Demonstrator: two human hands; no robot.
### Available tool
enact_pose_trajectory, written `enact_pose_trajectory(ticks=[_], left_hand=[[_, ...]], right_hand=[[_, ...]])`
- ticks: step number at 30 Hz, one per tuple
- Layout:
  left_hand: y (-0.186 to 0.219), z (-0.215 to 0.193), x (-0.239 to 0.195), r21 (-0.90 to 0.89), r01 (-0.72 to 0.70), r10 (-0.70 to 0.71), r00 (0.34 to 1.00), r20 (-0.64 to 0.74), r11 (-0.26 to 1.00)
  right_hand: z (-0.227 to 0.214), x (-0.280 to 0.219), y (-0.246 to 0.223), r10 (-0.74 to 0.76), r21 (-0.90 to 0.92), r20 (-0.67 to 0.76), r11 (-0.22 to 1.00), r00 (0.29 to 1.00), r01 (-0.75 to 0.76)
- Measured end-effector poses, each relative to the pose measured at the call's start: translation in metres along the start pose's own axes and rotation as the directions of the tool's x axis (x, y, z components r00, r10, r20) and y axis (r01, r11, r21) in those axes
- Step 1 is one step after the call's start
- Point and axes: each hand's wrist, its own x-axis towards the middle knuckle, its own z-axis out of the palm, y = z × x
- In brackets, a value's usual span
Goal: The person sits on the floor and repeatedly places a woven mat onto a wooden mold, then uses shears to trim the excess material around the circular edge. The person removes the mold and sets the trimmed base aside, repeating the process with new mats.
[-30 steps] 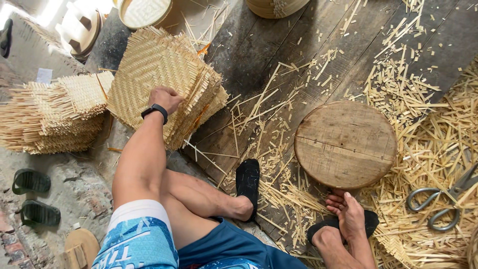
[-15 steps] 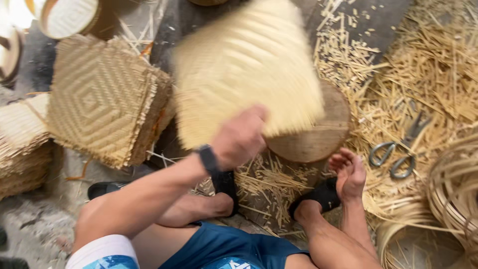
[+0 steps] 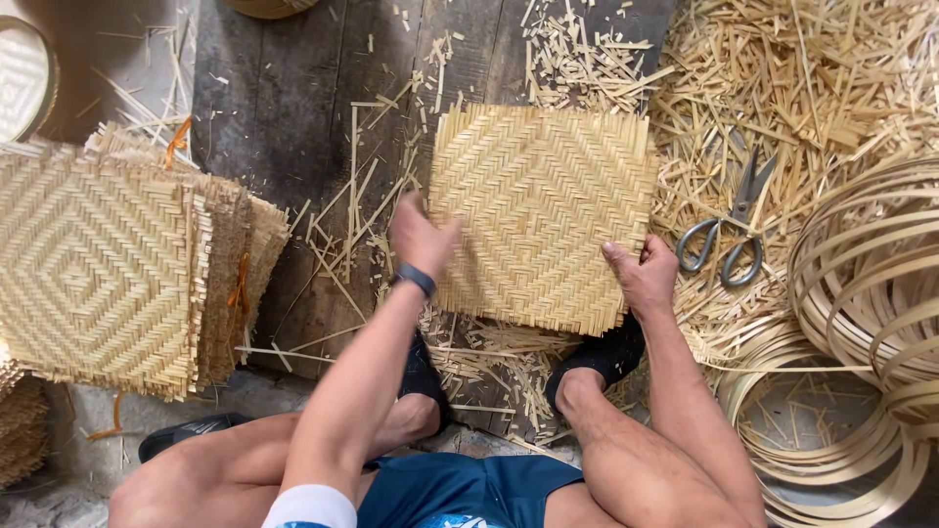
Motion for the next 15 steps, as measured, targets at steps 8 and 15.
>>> enact_pose_trajectory(ticks=[8, 15], left_hand=[[-0.065, 0.025, 0.072, -0.389, 0.123, -0.043, 0.977, 0.208, 0.913], [-0.035, 0.010, 0.059, -0.283, 0.076, -0.044, 0.992, 0.116, 0.956]], right_hand=[[0.017, -0.019, -0.032, -0.219, -0.319, -0.284, 0.940, 0.933, 0.123], [0.060, -0.032, -0.082, -0.522, -0.716, 0.495, 0.208, 0.694, 0.666]])
